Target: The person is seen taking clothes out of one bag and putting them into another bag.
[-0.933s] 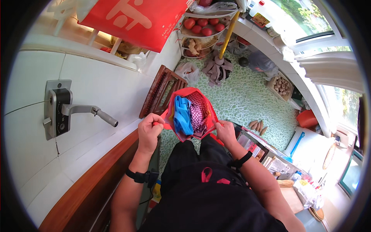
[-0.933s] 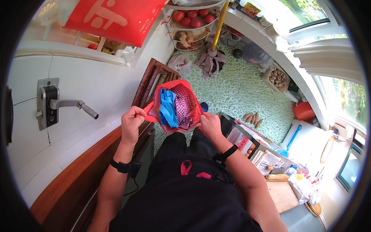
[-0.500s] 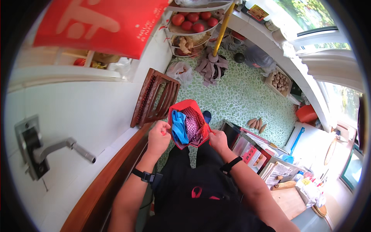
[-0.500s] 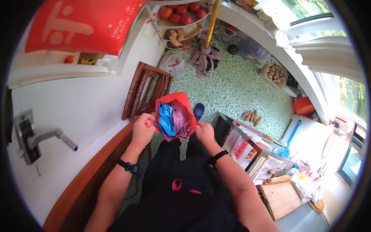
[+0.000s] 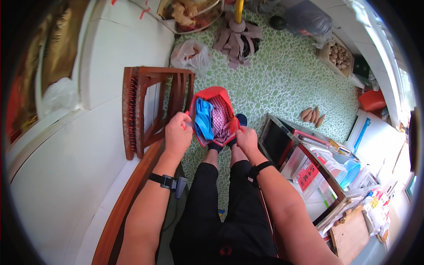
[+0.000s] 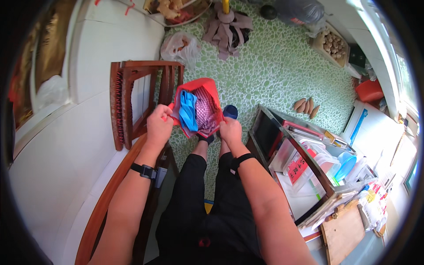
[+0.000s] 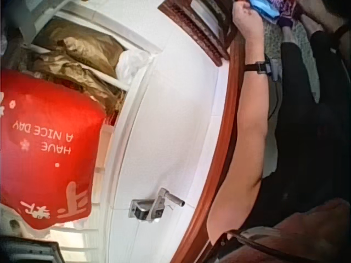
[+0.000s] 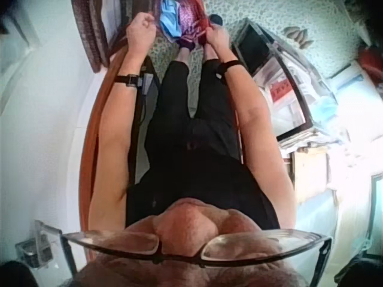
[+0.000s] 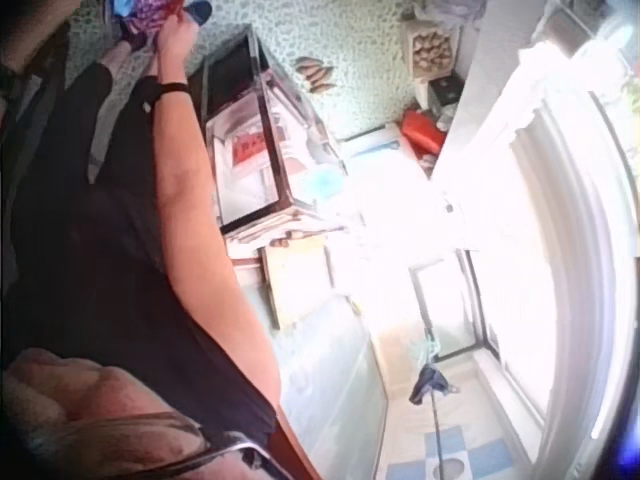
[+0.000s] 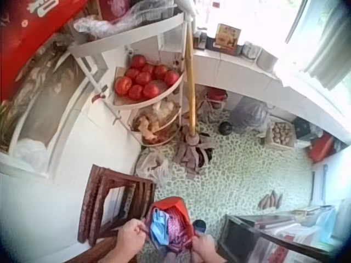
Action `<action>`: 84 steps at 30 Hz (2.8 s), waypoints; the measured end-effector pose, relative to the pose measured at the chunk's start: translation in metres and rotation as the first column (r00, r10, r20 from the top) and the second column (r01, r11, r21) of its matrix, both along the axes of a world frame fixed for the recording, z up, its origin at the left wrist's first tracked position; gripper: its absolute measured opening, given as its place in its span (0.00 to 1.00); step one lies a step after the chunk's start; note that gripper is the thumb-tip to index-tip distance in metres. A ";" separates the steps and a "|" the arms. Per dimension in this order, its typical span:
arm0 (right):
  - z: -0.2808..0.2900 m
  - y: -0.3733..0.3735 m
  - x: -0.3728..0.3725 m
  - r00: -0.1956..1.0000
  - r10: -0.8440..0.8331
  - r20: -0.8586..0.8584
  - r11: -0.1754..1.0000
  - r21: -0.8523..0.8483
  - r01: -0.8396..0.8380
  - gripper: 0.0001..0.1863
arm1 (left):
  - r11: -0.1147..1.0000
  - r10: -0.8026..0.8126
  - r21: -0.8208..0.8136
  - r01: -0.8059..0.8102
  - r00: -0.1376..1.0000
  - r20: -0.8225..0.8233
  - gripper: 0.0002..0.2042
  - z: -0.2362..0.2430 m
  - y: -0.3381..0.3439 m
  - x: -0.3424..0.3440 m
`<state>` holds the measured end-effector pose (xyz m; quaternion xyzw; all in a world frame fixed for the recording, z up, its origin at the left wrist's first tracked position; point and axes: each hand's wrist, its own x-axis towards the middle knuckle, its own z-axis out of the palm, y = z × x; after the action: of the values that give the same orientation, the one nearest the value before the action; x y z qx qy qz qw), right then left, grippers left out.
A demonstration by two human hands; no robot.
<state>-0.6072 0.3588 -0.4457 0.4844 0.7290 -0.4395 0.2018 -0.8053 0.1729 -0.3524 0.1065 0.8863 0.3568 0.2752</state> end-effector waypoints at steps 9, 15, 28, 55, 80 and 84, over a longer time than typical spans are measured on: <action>-0.114 -0.019 -0.051 0.997 0.066 0.034 0.994 -0.091 -0.062 0.16 | 0.951 -0.305 -0.142 0.276 0.916 -0.261 0.08 -0.122 -0.051 -0.046; -0.126 -0.025 -0.068 0.982 0.160 0.100 0.983 -0.107 -0.149 0.20 | 0.820 -0.470 -0.503 0.274 0.824 -0.316 0.07 -0.148 -0.067 -0.034; -0.077 -0.028 -0.064 0.983 0.165 -0.078 0.984 0.084 -0.159 0.18 | 0.900 0.189 -0.395 -0.183 0.982 -0.023 0.33 -0.186 -0.015 0.007; -0.030 -0.063 -0.044 0.969 -0.204 -0.141 0.818 -0.569 0.090 0.25 | 0.545 0.559 0.221 -0.809 0.547 0.623 0.26 -0.034 -0.100 0.071; 0.078 -0.051 -0.016 0.974 -0.221 0.056 0.820 -0.530 0.217 0.11 | 0.955 0.107 0.207 -0.210 0.900 0.422 0.40 -0.012 -0.056 0.130; 0.043 -0.051 0.019 0.982 -0.080 -0.170 0.937 -0.350 0.016 0.14 | 0.895 0.157 0.283 -0.345 0.837 0.525 0.41 -0.003 -0.052 0.130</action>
<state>-0.5886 0.3076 -0.4029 0.4170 0.6434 -0.6081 0.2060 -0.6752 0.1211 -0.3557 -0.0570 0.7115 0.5641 0.4152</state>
